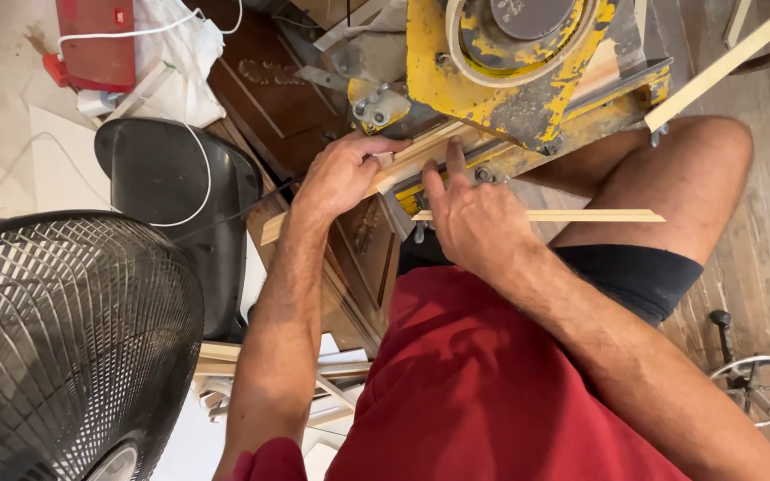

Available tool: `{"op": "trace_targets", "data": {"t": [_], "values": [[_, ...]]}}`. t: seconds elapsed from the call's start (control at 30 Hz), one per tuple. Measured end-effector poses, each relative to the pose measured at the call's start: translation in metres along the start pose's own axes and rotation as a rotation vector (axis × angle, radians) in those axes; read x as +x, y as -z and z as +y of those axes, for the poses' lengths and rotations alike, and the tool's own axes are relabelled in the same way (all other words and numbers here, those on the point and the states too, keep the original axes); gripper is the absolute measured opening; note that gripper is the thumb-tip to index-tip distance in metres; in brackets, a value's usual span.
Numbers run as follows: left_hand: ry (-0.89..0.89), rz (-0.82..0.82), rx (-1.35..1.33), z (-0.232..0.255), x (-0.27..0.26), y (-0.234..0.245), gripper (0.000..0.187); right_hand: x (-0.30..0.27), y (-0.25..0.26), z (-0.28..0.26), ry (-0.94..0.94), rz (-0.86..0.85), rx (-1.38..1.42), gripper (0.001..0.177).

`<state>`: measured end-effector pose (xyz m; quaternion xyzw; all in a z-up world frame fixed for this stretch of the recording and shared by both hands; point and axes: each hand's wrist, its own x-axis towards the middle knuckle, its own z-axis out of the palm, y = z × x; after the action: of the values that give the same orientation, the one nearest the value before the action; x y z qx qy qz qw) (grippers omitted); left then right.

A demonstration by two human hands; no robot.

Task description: Cutting thin wooden strips using a miter cutter and assembling them onto a picture frame or artwork.

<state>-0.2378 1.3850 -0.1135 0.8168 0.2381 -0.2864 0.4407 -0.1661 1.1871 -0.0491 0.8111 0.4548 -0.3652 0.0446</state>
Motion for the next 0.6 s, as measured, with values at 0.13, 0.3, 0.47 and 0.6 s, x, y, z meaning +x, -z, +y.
{"op": "trace_targets", "data": {"t": [0.13, 0.3, 0.47, 0.6], "values": [[0.059, -0.013, -0.044, 0.004, 0.001, 0.002, 0.045, -0.004, 0.009, -0.004, 0.002, -0.002, -0.022, 0.048], [0.071, -0.001, -0.033, 0.002, 0.007, -0.001, 0.044, -0.003, 0.007, -0.001, 0.012, 0.02, -0.007, 0.048], [0.084, 0.008, -0.054, 0.002, 0.007, -0.003, 0.041, -0.002, 0.003, 0.0, 0.015, 0.017, 0.005, 0.05], [0.091, 0.004, -0.057, 0.007, 0.005, -0.003, 0.041, -0.003, -0.003, 0.002, 0.02, 0.025, -0.003, 0.051]]}}
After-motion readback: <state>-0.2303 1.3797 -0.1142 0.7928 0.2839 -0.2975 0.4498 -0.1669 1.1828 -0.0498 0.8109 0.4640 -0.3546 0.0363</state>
